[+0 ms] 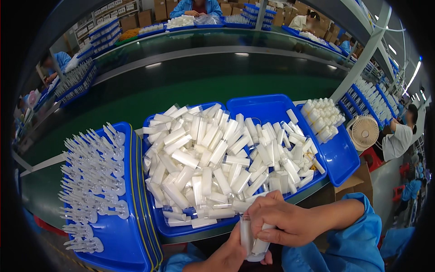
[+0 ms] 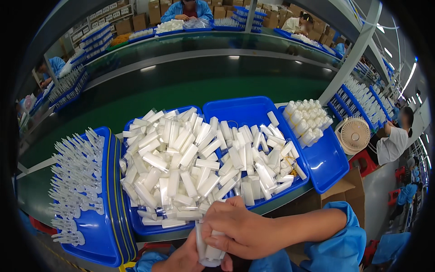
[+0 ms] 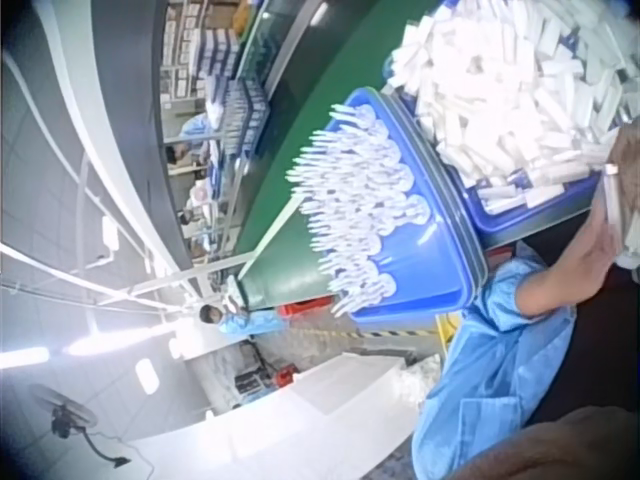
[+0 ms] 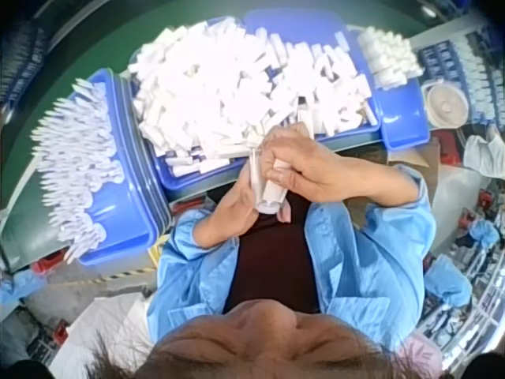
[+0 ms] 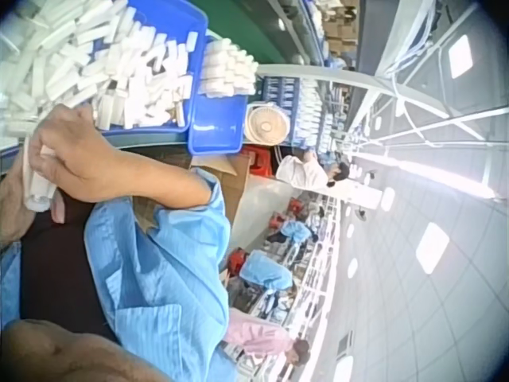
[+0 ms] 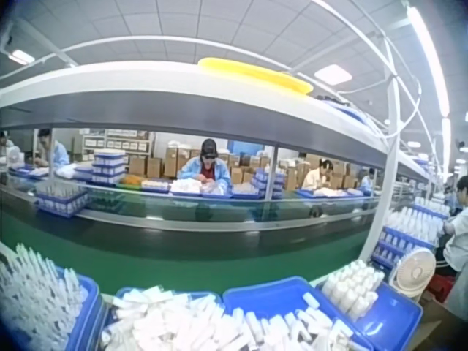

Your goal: Assembling small white plastic components by inserting one into another in an industrial production setting.

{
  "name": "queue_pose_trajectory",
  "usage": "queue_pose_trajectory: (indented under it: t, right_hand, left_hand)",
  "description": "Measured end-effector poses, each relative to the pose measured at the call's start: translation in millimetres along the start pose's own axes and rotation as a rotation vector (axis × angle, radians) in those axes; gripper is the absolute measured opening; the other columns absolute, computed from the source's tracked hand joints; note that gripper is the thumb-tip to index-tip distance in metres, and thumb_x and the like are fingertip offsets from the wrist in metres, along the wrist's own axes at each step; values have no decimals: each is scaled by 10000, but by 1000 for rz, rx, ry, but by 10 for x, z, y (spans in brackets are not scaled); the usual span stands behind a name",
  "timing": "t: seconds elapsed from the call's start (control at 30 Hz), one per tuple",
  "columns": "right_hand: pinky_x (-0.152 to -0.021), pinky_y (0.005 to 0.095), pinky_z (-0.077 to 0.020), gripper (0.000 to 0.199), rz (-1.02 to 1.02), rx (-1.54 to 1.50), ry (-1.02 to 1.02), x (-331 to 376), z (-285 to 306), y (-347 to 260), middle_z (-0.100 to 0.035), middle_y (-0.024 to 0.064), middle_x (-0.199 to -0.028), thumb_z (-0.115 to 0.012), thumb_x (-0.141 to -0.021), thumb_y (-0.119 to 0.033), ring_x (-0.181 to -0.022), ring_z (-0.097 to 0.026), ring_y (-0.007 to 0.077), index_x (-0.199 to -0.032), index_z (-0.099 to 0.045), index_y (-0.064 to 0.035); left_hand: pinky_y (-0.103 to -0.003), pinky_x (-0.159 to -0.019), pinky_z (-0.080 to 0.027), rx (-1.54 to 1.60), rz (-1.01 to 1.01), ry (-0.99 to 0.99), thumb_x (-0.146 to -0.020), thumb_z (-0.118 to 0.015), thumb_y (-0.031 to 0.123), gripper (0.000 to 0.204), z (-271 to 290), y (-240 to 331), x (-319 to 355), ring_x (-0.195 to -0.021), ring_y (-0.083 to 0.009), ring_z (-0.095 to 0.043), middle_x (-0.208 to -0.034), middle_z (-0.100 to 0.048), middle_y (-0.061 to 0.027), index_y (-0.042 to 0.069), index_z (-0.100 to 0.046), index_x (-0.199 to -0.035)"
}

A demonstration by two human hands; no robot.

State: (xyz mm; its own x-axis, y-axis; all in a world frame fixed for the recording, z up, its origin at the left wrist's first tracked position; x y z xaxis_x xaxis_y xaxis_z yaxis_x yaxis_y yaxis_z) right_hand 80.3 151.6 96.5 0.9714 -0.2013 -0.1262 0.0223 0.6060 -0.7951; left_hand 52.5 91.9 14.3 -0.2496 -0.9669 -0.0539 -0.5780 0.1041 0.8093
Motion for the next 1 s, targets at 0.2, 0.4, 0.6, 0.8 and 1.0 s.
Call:
queue_pose_trajectory:
  t: [0.2,0.4,0.6,0.8,1.0]
  right_hand:
    - [-733,361,-269,671,65,490,255,54,27,-254,-504,136,-1188,-678,-713,-448,-994,-528,232,-1223,-445,-79]
    - [-766,381,-268,460,198,501,145,183,-241,-264,-459,176,-1278,-656,-727,-495,-1103,-512,252,-1080,-590,-208]
    - [-795,454,-270,730,177,474,302,243,221,-140,-377,198,-1237,-696,-654,-407,-1118,-369,365,-1282,-435,-142]
    - [-930,513,-221,273,-697,999,649,1208,1466,1211,-379,129,-1331,-694,-668,-186,-1278,-264,367,-909,-588,-116]
    - [-995,513,-166,189,-912,959,438,1323,1515,1389,-359,129,-1363,-676,-656,-172,-1311,-222,371,-819,-594,-124]
  left_hand:
    - [-271,-732,-456,-47,-110,254,-888,-345,547,730,222,-144,11,-910,-177,-527,-1089,-475,-106,40,-143,-1373]
    - [-309,-792,-442,13,17,182,-813,-592,261,449,-14,-4,-93,-924,-181,-524,-992,-525,-67,50,-418,-1170]
    - [-359,-759,-483,200,61,-26,-762,-675,95,190,19,-56,-94,-873,-234,-566,-821,-563,-79,50,-514,-851]
    - [-296,-522,-496,356,149,-34,-710,-709,20,232,-30,-15,-37,-621,-222,-587,-661,-551,-112,28,-498,-804]
    - [-228,-455,-455,136,241,36,-691,-711,9,250,28,2,-52,-544,-150,-557,-664,-562,-110,10,-497,-820]
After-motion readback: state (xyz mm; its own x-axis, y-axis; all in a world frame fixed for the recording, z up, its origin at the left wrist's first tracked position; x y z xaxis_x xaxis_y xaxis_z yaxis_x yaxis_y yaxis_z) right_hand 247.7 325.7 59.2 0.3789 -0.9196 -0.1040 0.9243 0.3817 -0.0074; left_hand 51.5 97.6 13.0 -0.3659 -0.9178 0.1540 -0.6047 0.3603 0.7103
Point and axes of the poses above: each hand's wrist, its own x-axis away from the middle knuckle, its own z-axis out of the back of the hand, y = z × x, the point moved 9 cm from there along -x, towards the middle knuckle
